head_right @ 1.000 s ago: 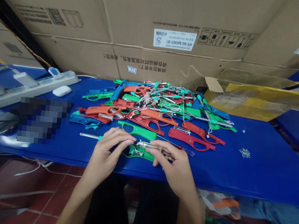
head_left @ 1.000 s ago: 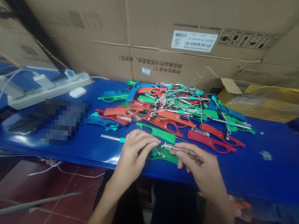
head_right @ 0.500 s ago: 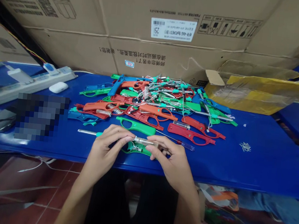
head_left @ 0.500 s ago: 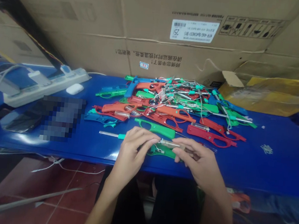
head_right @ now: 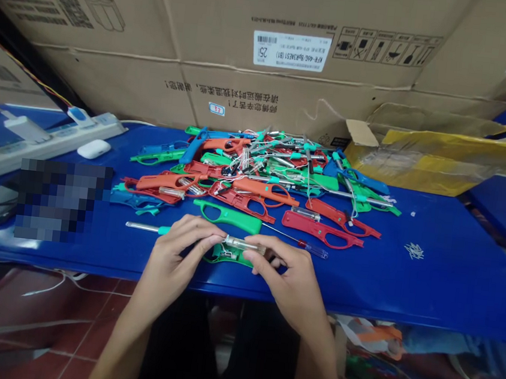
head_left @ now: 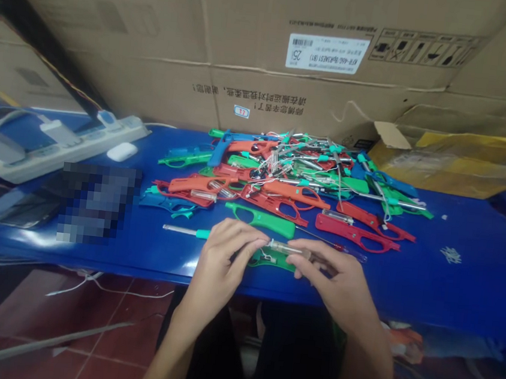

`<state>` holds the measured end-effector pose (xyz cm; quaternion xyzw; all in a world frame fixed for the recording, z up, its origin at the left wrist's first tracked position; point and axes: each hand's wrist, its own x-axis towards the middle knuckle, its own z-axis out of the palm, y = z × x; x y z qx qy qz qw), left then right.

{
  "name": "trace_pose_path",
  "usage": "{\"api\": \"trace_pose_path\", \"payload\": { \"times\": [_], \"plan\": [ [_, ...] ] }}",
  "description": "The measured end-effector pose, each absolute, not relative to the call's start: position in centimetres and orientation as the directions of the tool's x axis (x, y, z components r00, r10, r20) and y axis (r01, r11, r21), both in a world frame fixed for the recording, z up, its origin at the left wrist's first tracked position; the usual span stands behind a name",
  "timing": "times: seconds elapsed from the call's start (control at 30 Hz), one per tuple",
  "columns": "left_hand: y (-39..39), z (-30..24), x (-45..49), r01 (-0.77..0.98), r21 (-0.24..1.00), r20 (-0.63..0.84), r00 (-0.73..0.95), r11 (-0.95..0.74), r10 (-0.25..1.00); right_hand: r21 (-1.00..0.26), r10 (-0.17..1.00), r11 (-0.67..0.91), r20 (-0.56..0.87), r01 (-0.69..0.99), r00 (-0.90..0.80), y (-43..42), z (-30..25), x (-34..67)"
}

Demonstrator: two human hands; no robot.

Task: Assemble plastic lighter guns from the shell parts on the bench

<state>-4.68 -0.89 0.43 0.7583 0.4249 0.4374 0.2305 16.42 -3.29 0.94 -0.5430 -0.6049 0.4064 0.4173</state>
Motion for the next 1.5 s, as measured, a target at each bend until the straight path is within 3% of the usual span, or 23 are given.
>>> {"api": "trace_pose_path", "payload": {
  "times": [0.33,0.67,1.27,1.5],
  "plan": [
    [-0.83,0.05,-4.52,0.491,0.664,0.488,0.287,-0.564,0.824,-0.931,0.997,0.079,0.070,0.357,-0.039,-3.22,0.89,16.18],
    [-0.81,0.13,-4.89,0.431,0.742,0.453,0.241,-0.513,0.858,-0.970,0.999,0.032,0.029,0.242,-0.018,-3.18,1.00,16.27],
    [-0.84,0.32,-4.75,0.453,0.699,0.486,0.268,-0.553,0.832,-0.952,0.998,0.036,0.016,0.305,-0.065,-3.06,1.25,16.25],
    [-0.65,0.21,-4.65,0.466,0.669,0.505,0.287,-0.579,0.814,-0.925,0.998,0.064,0.068,0.374,-0.002,-3.12,1.41,16.08]
  ]
}}
